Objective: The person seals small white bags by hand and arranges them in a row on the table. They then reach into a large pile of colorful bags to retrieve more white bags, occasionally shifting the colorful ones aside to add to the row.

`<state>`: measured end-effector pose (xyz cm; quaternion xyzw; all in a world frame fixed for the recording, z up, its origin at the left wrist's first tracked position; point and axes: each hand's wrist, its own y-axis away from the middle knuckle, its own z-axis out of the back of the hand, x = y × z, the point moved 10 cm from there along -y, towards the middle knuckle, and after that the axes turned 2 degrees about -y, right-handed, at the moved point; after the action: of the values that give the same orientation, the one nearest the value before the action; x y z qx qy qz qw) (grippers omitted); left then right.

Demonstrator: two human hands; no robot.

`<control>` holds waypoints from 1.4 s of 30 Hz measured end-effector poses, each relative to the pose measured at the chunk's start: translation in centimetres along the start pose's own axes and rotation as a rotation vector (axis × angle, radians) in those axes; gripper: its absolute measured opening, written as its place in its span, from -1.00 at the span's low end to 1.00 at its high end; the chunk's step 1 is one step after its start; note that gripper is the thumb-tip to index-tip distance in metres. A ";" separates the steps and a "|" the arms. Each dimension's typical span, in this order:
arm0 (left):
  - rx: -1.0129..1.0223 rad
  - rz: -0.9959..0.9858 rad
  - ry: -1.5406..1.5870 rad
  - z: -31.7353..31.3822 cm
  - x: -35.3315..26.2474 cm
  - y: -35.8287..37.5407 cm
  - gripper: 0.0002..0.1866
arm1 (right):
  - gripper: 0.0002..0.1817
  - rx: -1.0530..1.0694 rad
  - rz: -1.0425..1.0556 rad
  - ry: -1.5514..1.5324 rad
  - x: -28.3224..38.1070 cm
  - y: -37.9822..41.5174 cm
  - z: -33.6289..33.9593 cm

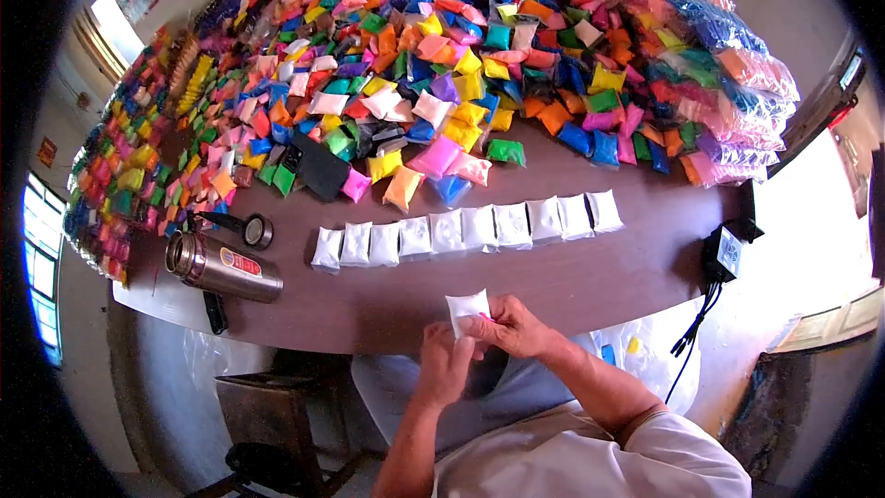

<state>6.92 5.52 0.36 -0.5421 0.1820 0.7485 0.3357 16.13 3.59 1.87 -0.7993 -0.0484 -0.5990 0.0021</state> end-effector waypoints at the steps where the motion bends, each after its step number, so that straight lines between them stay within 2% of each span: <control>1: 0.047 -0.009 -0.006 -0.4 -0.2 0.0 -0.52 | -0.67 0.016 -0.013 -0.045 -0.2 0.1 -0.2; 2: 0.048 -0.009 -0.007 -0.3 -0.2 -0.1 -0.52 | -0.68 0.032 -0.026 -0.090 -0.4 0.2 -0.4; 4: 0.013 -0.235 -0.310 -0.3 -2.4 -0.3 -0.50 | -0.69 0.047 -0.008 -0.103 -0.4 0.2 -0.3; 5: 0.015 -0.237 -0.308 -0.4 -2.4 -0.3 -0.50 | -0.69 0.063 0.010 -0.115 -0.3 0.3 -0.3; 8: -0.092 -0.199 -0.241 0.4 -2.1 0.0 -0.52 | -0.70 0.033 0.018 -0.200 0.3 0.0 -0.4; 10: -0.074 0.042 0.013 0.2 0.6 0.3 -0.57 | -0.70 -0.039 -0.001 -0.250 0.4 0.0 -0.1; 11: -0.073 0.043 0.013 0.2 0.6 0.3 -0.57 | -0.71 -0.112 -0.021 -0.300 0.2 0.0 0.4; 14: -0.063 0.045 0.027 0.2 0.7 0.1 -0.58 | -0.73 -0.119 -0.005 -0.253 0.3 -0.1 0.4; 16: 0.055 -0.050 -0.029 -0.6 0.0 -0.2 -0.58 | -0.73 -0.096 0.019 -0.242 -0.2 -0.1 0.6; 17: 0.055 -0.053 -0.028 -0.6 -0.3 -0.5 -0.58 | -0.73 -0.067 0.045 -0.229 -0.2 -0.1 0.6; 19: -0.016 -0.222 -0.251 0.0 -2.8 -0.5 -0.59 | -0.73 -0.092 0.057 -0.211 0.1 0.0 0.7; 20: -0.017 -0.224 -0.250 -0.2 -2.8 -0.4 -0.59 | -0.73 -0.114 0.068 -0.194 0.3 0.0 0.8; 22: -0.047 0.035 0.020 0.1 -0.4 -0.3 -0.59 | -0.72 -0.140 0.067 -0.233 1.1 0.0 0.5; 24: -0.052 -0.002 -0.038 0.6 -1.8 -0.5 -0.59 | -0.72 -0.167 0.065 -0.272 1.3 0.0 0.6; 26: -0.057 -0.038 -0.096 0.9 -2.3 -0.5 -0.58 | -0.73 -0.159 -0.028 -0.282 0.6 -0.2 0.5; 28: 0.095 0.057 0.012 -0.3 -0.8 -0.4 -0.60 | -0.73 -0.137 -0.049 -0.230 0.5 -0.4 0.6; 29: 0.097 0.057 0.013 -0.3 -0.8 -0.4 -0.60 | -0.73 -0.115 -0.070 -0.180 0.2 -0.4 0.5; 31: 0.105 -0.072 -0.201 -0.5 -3.0 -0.8 -0.61 | -0.73 -0.113 -0.057 -0.187 -0.4 -0.4 0.8; 32: 0.105 -0.075 -0.201 -0.7 -3.0 -0.9 -0.61 | -0.73 -0.109 -0.045 -0.195 -0.5 -0.4 0.9; 34: -0.045 -0.194 -0.270 0.2 -4.3 -0.9 -0.59 | -0.72 -0.120 -0.013 -0.181 -0.3 -0.4 0.9; 35: -0.045 -0.195 -0.271 0.1 -4.2 -0.8 -0.59 | -0.71 -0.129 0.016 -0.169 0.0 -0.4 1.0; 37: -0.041 0.107 0.044 0.3 -0.8 -0.5 -0.58 | -0.69 -0.125 -0.009 -0.256 0.2 -0.1 0.4; 39: -0.007 0.109 0.086 0.3 0.0 -0.4 -0.57 | -0.68 -0.119 -0.036 -0.343 0.0 0.1 0.3; 42: 0.031 0.088 0.067 -0.2 0.5 -0.3 -0.57 | -0.68 -0.109 0.044 -0.212 0.4 0.3 0.7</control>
<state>7.15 5.76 -0.14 -0.5531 0.2281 0.7411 0.3047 16.96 3.41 2.08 -0.8579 0.0020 -0.5127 -0.0334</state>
